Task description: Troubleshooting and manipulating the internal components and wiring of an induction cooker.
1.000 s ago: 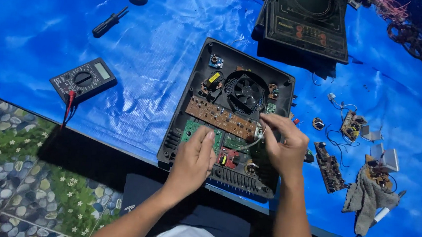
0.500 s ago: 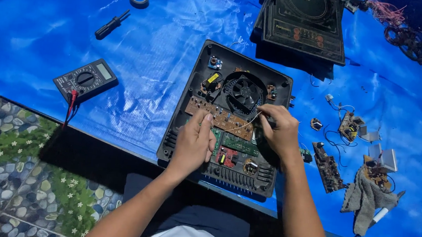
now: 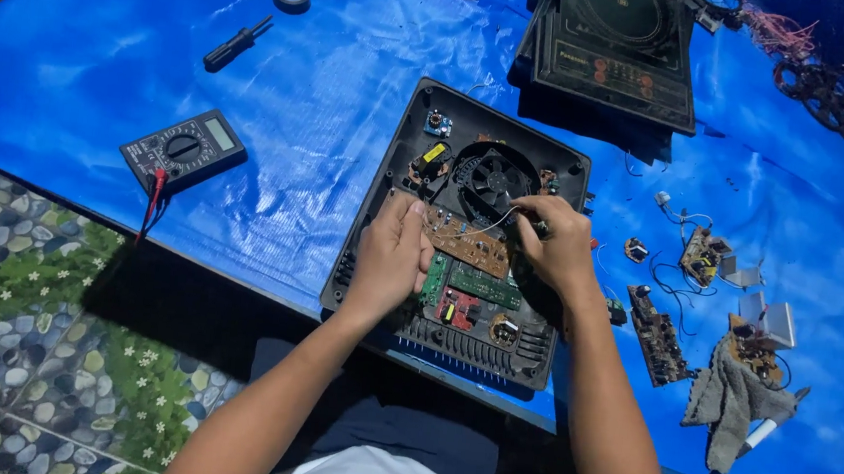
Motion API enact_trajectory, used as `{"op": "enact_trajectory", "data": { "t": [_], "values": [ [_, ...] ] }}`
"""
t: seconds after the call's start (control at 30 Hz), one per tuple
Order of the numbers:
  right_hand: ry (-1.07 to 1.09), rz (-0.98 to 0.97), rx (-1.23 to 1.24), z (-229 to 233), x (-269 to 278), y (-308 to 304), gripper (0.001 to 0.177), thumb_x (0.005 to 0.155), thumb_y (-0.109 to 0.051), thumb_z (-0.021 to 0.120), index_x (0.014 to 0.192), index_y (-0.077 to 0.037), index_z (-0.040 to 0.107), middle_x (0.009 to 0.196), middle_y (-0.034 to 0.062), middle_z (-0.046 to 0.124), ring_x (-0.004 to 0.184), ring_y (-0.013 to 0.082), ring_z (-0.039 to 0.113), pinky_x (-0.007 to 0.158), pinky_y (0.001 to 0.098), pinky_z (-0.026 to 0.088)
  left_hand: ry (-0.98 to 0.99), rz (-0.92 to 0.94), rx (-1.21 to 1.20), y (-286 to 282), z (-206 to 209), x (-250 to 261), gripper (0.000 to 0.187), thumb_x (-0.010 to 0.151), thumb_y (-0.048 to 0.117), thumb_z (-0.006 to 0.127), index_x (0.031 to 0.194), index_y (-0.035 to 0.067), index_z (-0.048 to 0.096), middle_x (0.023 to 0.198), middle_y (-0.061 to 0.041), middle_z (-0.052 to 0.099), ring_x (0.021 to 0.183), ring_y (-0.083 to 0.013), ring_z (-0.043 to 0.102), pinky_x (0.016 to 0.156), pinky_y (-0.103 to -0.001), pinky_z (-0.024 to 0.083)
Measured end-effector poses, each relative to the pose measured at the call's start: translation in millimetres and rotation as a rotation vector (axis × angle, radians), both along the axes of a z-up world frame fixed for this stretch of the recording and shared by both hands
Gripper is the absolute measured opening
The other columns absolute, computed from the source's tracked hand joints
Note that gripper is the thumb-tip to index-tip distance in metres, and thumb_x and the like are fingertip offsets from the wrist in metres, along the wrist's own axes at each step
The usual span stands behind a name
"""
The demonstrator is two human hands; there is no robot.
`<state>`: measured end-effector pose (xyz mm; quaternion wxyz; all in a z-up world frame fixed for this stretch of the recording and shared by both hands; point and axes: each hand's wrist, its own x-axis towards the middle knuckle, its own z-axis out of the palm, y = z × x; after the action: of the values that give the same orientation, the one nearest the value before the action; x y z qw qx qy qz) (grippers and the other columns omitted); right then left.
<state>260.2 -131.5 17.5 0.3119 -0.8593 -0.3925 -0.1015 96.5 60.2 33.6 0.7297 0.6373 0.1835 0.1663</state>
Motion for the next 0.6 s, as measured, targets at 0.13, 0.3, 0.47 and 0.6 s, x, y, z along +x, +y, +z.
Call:
{"op": "enact_trajectory", "data": {
  "t": [0.13, 0.3, 0.47, 0.6],
  "values": [
    [0.056, 0.004, 0.003, 11.7, -7.5, 5.8, 0.021, 0.087, 0.008, 0.074, 0.104, -0.004, 0.081, 0.094, 0.0155, 0.078, 0.09, 0.0361, 0.074, 0.079, 0.0416, 0.061, 0.005, 0.016, -0.003, 4.7, -5.0, 4.6, 0.03, 0.109, 0.016, 0.034, 0.091, 0.003, 0.054, 0.048, -0.014, 0.058, 0.029, -0.0227, 0.055, 0.028, -0.031, 0.041],
    [0.061, -0.006, -0.005, 11.2, -7.9, 4.9, 0.021, 0.089, 0.008, 0.073, 0.105, -0.005, 0.08, 0.092, 0.0153, 0.077, 0.089, 0.0356, 0.073, 0.08, 0.0418, 0.061, -0.008, 0.005, -0.015, 9.2, -6.8, 6.3, 0.031, 0.11, 0.015, 0.032, 0.094, 0.001, 0.055, 0.049, -0.012, 0.057, 0.03, -0.0208, 0.054, 0.029, -0.029, 0.041],
    [0.051, -0.019, 0.0, 8.5, -6.6, 2.6, 0.021, 0.089, 0.007, 0.074, 0.105, -0.006, 0.08, 0.092, 0.0136, 0.078, 0.088, 0.0337, 0.074, 0.079, 0.0415, 0.061, -0.004, 0.014, -0.039, 8.1, -8.8, 6.4, 0.03, 0.11, 0.016, 0.034, 0.094, 0.001, 0.054, 0.049, -0.013, 0.055, 0.03, -0.0212, 0.053, 0.029, -0.03, 0.041],
    [0.051, -0.015, 0.002, 1.3, -3.9, -0.1, 0.023, 0.088, 0.006, 0.075, 0.106, -0.007, 0.08, 0.092, 0.0124, 0.078, 0.089, 0.0328, 0.074, 0.08, 0.0412, 0.06, -0.002, 0.017, -0.034, 7.4, -8.0, 6.3, 0.03, 0.11, 0.017, 0.034, 0.093, 0.002, 0.054, 0.049, -0.013, 0.055, 0.03, -0.0209, 0.053, 0.029, -0.029, 0.041]
  ]
}}
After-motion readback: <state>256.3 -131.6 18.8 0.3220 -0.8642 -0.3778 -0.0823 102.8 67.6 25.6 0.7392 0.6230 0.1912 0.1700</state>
